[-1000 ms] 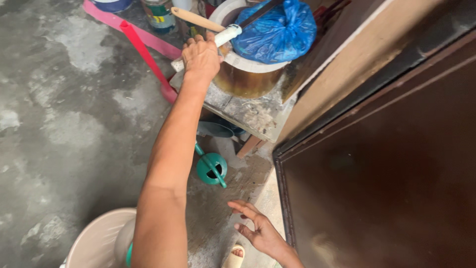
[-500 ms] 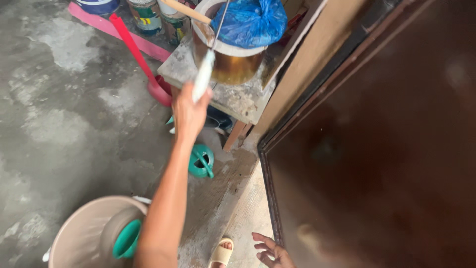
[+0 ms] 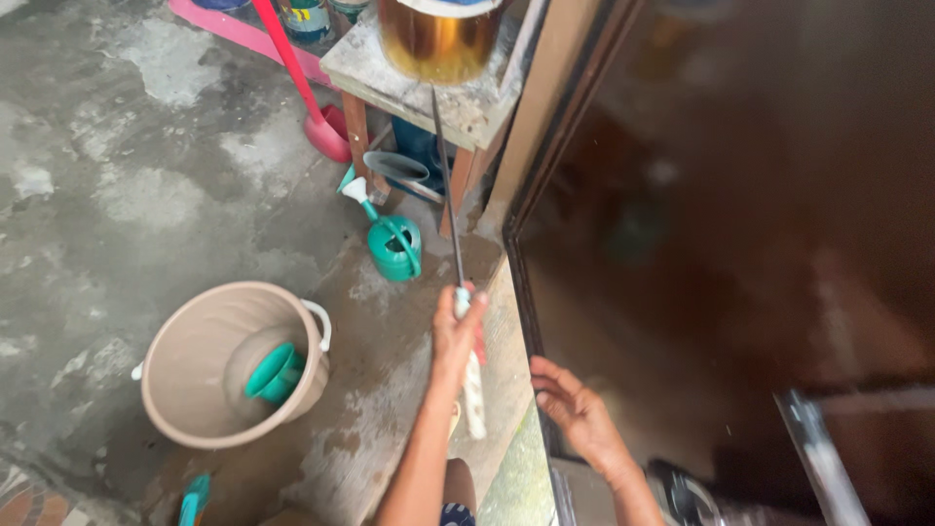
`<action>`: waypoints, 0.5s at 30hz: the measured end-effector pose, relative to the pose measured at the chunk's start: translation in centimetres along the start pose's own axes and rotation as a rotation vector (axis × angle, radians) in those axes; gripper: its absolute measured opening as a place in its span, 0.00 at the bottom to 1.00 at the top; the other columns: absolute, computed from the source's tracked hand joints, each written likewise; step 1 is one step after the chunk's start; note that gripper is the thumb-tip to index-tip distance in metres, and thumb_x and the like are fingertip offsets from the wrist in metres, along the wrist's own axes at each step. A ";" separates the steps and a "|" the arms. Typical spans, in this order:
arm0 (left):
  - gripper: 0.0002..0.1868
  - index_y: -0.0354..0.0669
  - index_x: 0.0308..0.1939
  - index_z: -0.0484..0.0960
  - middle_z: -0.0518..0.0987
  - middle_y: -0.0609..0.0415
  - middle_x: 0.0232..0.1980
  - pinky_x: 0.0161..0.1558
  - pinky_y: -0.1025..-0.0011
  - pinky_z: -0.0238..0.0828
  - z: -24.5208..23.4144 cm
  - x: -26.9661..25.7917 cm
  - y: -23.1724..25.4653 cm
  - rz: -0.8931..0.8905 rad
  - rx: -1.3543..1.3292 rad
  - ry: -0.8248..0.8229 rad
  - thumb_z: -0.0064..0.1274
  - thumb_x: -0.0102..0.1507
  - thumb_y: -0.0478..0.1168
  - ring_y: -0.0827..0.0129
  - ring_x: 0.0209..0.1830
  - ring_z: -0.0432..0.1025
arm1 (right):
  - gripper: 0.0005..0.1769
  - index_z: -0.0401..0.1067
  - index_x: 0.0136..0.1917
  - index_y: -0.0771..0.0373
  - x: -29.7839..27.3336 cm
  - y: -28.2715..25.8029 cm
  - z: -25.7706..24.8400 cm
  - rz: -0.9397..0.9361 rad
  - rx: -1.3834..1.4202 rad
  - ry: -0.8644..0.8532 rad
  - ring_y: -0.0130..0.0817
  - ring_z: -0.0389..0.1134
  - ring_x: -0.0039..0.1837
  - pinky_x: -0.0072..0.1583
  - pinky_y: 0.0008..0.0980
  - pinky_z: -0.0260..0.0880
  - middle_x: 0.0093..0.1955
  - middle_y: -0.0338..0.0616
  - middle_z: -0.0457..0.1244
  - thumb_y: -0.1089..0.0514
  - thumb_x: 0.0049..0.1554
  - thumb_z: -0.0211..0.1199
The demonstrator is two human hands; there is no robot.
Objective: The person carries a green watering can through a garden area and waters several potted plants and ground vegetation. The person then enters a room, places the watering can down, and picks up a long-handled tool.
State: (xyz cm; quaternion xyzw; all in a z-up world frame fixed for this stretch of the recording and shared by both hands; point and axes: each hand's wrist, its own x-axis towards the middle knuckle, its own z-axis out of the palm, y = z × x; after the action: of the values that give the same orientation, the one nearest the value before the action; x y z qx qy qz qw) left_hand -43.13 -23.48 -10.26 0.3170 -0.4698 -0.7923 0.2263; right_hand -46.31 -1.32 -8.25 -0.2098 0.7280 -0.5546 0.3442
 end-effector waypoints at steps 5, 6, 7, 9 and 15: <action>0.13 0.47 0.49 0.73 0.67 0.59 0.19 0.10 0.69 0.56 0.3 -9.5 -6.3 -0.177 -0.013 -0.017 0.57 0.63 0.41 0.73 0.10 0.60 | 0.26 0.68 0.71 0.62 -7.7 1.5 1.1 -0.003 0.133 0.021 0.30 0.67 0.67 0.69 0.32 0.65 0.67 0.39 0.66 0.67 0.60 0.58; 0.12 0.48 0.49 0.73 0.68 0.59 0.20 0.11 0.69 0.57 0.2 -11.3 -7.3 -0.196 -0.021 -0.029 0.56 0.63 0.41 0.73 0.10 0.61 | 0.25 0.69 0.71 0.63 -9.6 2.8 1.6 0.008 0.142 0.019 0.30 0.67 0.67 0.69 0.32 0.65 0.67 0.39 0.66 0.67 0.60 0.58; 0.12 0.47 0.48 0.73 0.68 0.58 0.20 0.11 0.69 0.57 -0.2 -13.1 -8.3 -0.231 0.006 -0.024 0.56 0.63 0.40 0.72 0.10 0.61 | 0.25 0.68 0.71 0.62 -11.4 4.5 2.1 0.029 0.110 -0.009 0.30 0.67 0.67 0.68 0.32 0.66 0.67 0.39 0.67 0.67 0.60 0.58; 0.10 0.46 0.46 0.73 0.70 0.57 0.21 0.12 0.69 0.57 -1.1 -16.7 -10.8 -0.305 0.054 -0.002 0.55 0.62 0.39 0.71 0.10 0.61 | 0.26 0.68 0.71 0.61 -15.1 9.0 3.0 0.078 0.042 -0.077 0.32 0.68 0.66 0.68 0.32 0.67 0.67 0.40 0.67 0.68 0.59 0.58; 0.11 0.41 0.45 0.75 0.76 0.47 0.25 0.16 0.65 0.63 -3.0 -23.8 -17.4 -0.491 0.098 0.038 0.55 0.61 0.39 0.65 0.13 0.66 | 0.32 0.64 0.73 0.62 -20.6 20.8 1.4 0.087 0.116 -0.011 0.38 0.66 0.66 0.67 0.35 0.68 0.70 0.46 0.63 0.67 0.55 0.63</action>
State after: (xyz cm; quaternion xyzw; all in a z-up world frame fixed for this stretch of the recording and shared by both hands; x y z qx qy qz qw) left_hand -25.44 -1.67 -19.90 0.4470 -0.4122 -0.7936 0.0204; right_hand -29.80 18.11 -22.73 -0.1607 0.7011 -0.5791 0.3837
